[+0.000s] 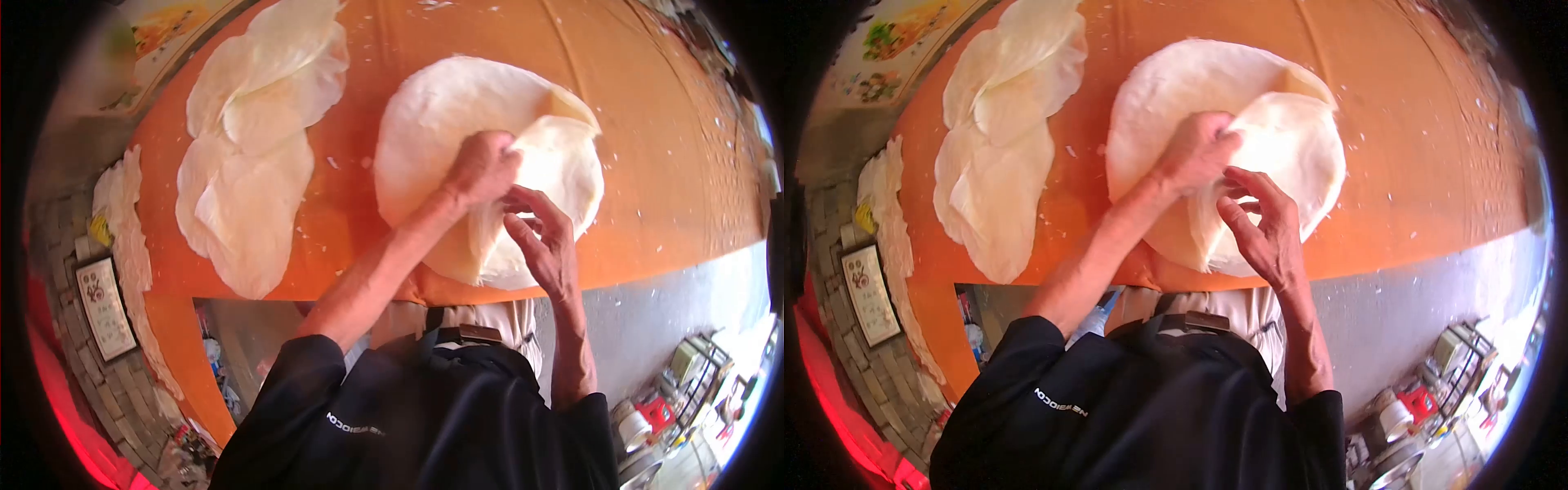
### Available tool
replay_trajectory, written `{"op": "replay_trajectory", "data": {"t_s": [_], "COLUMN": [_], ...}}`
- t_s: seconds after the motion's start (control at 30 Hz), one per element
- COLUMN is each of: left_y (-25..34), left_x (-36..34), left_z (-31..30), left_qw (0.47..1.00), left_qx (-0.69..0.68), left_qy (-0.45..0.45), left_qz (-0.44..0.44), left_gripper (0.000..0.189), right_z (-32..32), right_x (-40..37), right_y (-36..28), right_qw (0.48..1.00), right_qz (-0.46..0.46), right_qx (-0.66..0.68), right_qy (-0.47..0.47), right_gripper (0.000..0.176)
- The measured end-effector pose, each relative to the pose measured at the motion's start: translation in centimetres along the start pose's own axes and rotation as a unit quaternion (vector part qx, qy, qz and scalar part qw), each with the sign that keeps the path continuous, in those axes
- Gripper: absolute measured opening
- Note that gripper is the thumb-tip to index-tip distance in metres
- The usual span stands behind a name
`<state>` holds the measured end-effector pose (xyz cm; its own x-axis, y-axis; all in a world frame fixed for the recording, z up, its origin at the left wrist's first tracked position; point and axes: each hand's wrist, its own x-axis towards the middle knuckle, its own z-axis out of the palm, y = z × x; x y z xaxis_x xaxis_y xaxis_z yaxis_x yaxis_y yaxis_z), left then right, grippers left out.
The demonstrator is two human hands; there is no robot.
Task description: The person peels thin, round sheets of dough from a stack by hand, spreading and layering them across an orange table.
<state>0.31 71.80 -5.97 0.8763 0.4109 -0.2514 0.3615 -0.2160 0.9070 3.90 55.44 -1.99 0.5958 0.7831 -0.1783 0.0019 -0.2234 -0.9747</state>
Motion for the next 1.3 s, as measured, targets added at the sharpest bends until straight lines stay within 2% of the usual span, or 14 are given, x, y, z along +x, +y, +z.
{"op": "replay_trajectory", "data": {"t_s": [0.07, 0.13, 0.17, 0.27, 0.33, 0.4, 0.5, 0.6, 0.73, 0.9, 1.0, 1.03, 1.2, 1.3], "left_y": [-0.6, 1.4, 2.5, 1.9, 0.4, 0.6, 1.3, 0.8, 1.6, 1.7, 1.1, 0.4, -0.3, 3.5], "left_x": [-0.6, -2.7, -3.5, -4.0, -4.0, -4.6, -4.9, -4.0, -4.0, -3.4, -3.1, -3.1, -3.8, -4.0], "left_z": [-1.1, -3.0, -4.0, -3.0, -1.6, 0.0, 0.7, 2.4, 3.2, 4.2, 3.9, 3.3, -1.0, -5.8], "left_qw": [0.998, 0.961, 0.956, 0.920, 0.942, 0.942, 0.932, 0.955, 0.925, 0.957, 0.959, 0.934, 0.907, 0.916], "left_qx": [-0.055, -0.274, -0.290, -0.384, -0.316, -0.324, -0.346, -0.286, -0.368, -0.269, -0.266, -0.342, -0.409, -0.385], "left_qy": [-0.002, -0.031, -0.036, -0.062, -0.087, -0.082, -0.085, -0.073, -0.066, -0.097, -0.051, -0.036, 0.069, 0.114], "left_qz": [-0.002, -0.018, -0.038, -0.048, -0.071, -0.037, -0.064, -0.025, -0.071, -0.043, -0.085, -0.101, -0.075, -0.009], "left_gripper": [0.025, 0.024, 0.025, 0.027, 0.031, 0.032, 0.032, 0.031, 0.030, 0.026, 0.022, 0.024, 0.020, 0.019], "right_z": [-1.0, -2.6, -3.3, -2.4, -1.2, -1.5, -2.2, -2.5, -3.8, -3.6, -5.1, -5.3, -6.1, -6.3], "right_x": [-1.2, -2.2, -2.4, -1.1, 0.4, 0.9, 0.2, -0.6, -1.1, -0.1, -0.3, -0.6, -1.9, -2.7], "right_y": [0.7, 2.7, 3.9, 1.3, 0.3, -0.3, 0.7, 1.9, 1.9, 2.4, 4.1, 4.4, 7.4, 8.2], "right_qw": [0.996, 0.982, 0.980, 0.941, 0.979, 0.989, 0.984, 0.980, 0.959, 0.976, 0.968, 0.951, 0.951, 0.962], "right_qz": [0.054, 0.124, 0.141, 0.182, 0.104, 0.112, 0.126, 0.109, 0.105, 0.110, 0.108, 0.097, 0.148, 0.160], "right_qx": [-0.032, -0.067, -0.058, 0.267, 0.144, 0.019, 0.076, 0.122, 0.223, 0.034, 0.160, 0.242, 0.182, 0.106], "right_qy": [0.067, 0.127, 0.126, 0.103, 0.103, 0.095, 0.102, 0.117, 0.138, 0.186, 0.158, 0.166, 0.200, 0.197], "right_gripper": [0.037, 0.037, 0.039, 0.042, 0.052, 0.061, 0.066, 0.065, 0.058, 0.040, 0.035, 0.032, 0.030, 0.029]}}
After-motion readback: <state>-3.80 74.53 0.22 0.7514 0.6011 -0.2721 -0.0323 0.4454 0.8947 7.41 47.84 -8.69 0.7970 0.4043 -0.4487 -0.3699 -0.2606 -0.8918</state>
